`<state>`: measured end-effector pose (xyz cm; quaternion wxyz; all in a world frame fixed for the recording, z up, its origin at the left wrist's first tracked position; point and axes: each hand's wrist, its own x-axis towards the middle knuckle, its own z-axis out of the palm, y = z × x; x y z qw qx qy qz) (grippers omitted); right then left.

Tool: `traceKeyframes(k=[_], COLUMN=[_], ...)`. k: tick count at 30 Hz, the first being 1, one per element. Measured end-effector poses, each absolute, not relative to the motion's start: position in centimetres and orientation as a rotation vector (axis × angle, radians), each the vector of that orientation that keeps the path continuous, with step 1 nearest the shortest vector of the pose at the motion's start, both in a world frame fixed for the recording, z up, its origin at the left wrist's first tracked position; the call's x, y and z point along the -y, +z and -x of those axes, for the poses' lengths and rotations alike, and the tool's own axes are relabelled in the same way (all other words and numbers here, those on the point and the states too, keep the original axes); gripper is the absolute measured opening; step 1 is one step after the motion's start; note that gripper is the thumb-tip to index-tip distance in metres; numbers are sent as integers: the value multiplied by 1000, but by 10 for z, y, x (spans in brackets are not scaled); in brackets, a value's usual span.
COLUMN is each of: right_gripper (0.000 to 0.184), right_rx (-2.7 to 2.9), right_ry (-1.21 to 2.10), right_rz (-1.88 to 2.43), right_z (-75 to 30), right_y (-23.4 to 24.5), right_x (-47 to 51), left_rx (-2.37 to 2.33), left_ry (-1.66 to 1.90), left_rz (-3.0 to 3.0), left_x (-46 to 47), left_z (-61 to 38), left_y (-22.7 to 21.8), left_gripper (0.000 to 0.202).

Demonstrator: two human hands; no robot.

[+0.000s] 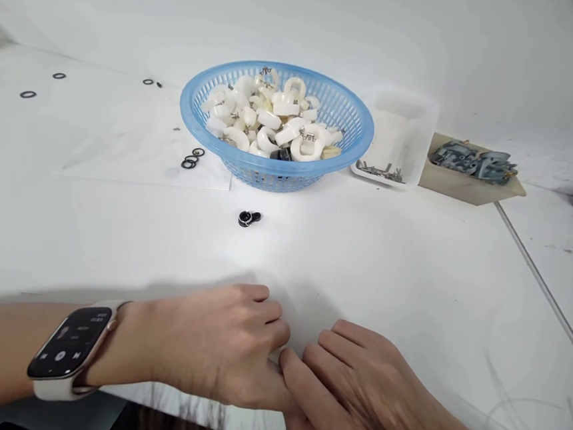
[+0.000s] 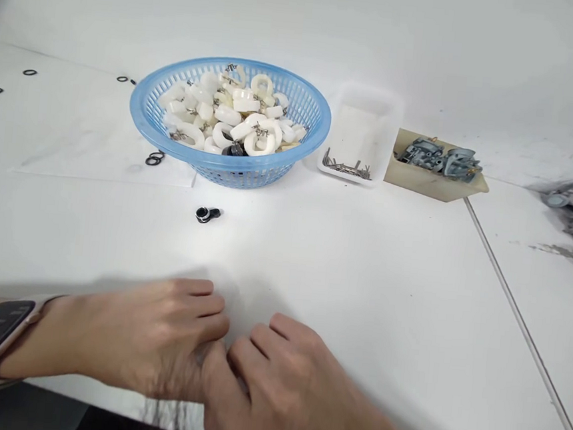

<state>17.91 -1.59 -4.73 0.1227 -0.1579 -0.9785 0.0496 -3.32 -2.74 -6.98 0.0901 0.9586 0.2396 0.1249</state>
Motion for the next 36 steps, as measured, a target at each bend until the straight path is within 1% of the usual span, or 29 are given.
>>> traceKeyframes(k=[5, 17, 24, 30, 36], right_gripper=[13, 15, 12, 15, 14], right_rx=[2827, 2775, 2753, 2763, 2747], right_ry=[177, 130, 111, 135, 135], right_rz=[444, 443, 419, 418, 431], right_z=[-179, -181, -177, -180, -180], right_y=[-51, -53, -51, -54, -53], right_x=[14, 15, 10, 11, 14], left_rx=[-697, -696, -648, -701, -667], left_ry=[393, 368, 379, 471, 439], left_rz=[-2895, -2925, -2996, -2961, -2997], left_x=[27, 28, 25, 28, 27], left_z=[33, 32, 32, 30, 30], left_y=[-69, -68, -65, -70, -67], left_gripper=[28, 30, 21, 18, 20])
